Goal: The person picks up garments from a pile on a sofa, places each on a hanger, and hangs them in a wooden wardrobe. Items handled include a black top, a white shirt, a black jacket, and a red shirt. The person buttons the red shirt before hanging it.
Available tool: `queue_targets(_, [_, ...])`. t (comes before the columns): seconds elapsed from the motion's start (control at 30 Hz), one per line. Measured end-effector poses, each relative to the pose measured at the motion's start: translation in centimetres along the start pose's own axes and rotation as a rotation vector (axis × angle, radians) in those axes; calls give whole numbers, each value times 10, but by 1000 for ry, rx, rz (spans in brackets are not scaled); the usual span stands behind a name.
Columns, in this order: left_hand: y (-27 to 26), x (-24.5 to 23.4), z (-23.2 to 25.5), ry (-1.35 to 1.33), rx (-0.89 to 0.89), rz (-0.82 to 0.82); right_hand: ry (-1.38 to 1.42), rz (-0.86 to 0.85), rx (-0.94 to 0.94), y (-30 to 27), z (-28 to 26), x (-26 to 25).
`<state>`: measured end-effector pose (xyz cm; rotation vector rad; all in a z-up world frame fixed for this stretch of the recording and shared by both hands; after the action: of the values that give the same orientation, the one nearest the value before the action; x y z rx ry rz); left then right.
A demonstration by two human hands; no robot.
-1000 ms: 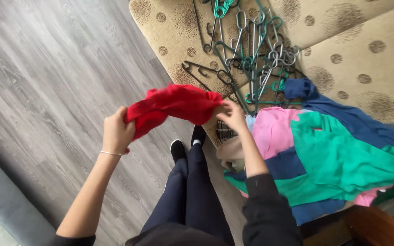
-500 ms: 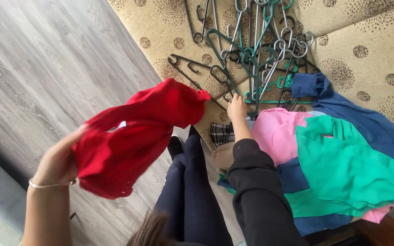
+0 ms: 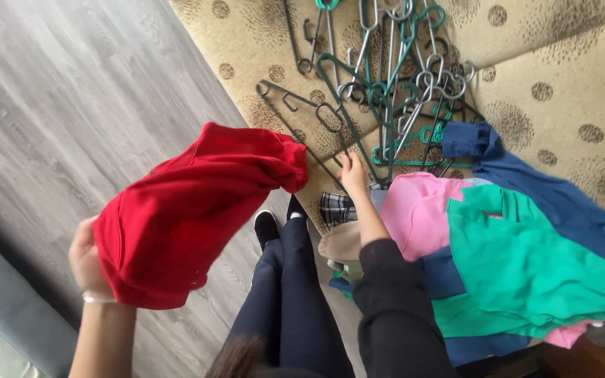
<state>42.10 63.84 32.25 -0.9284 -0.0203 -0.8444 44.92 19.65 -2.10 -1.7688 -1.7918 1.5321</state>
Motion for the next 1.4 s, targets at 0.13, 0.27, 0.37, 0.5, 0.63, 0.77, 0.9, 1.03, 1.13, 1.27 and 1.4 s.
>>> queue_targets(0.13, [-17,38,12,45,14,-71,90,312,-347,-76,-21,-39])
queue_targets(0.27, [-36,94,30,200,16,-310,-10,611,-696,-145,-7,-100])
queue_targets(0.37, [-51,127,51,307,30,-465,-104,658,-873,-235,-38,-168])
queue_targets(0.5, [-63,165,91,488,55,-687,-211,590,-981,-313,-47,-236])
queue_targets(0.63, [-80,195,111,616,68,-831,-319,557,-1075,-357,-92,-267])
queue_targets(0.77, [-111,215,103,850,30,-1062,-318,587,-1205,-379,-131,-255])
queue_targets(0.9, [31,193,36,1295,400,-1280,-284,630,-1171,-372,-141,-242])
queue_targets(1.03, [32,213,15,1648,723,-1278,-208,618,-1100,-381,-149,-237])
queue_targets(1.13, [51,219,6,1638,792,-1328,-147,579,-1012,-387,-154,-231])
queue_targets(1.27, [18,237,15,1664,852,-1371,-123,268,-894,-405,-178,-234])
queue_targets(1.4, [-22,253,33,1573,794,-1438,156,-117,-846,-392,-191,-249])
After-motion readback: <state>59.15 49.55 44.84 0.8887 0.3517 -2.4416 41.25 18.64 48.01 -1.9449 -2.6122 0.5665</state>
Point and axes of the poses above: each hand's wrist, its own y-axis towards the middle knuckle, its own x-axis out of the palm, z = x × y, the point moved 4 cm from there along y, towards the middle knuckle, and after that the axes turned 4 degrees about -y, right-handed, at the moved point
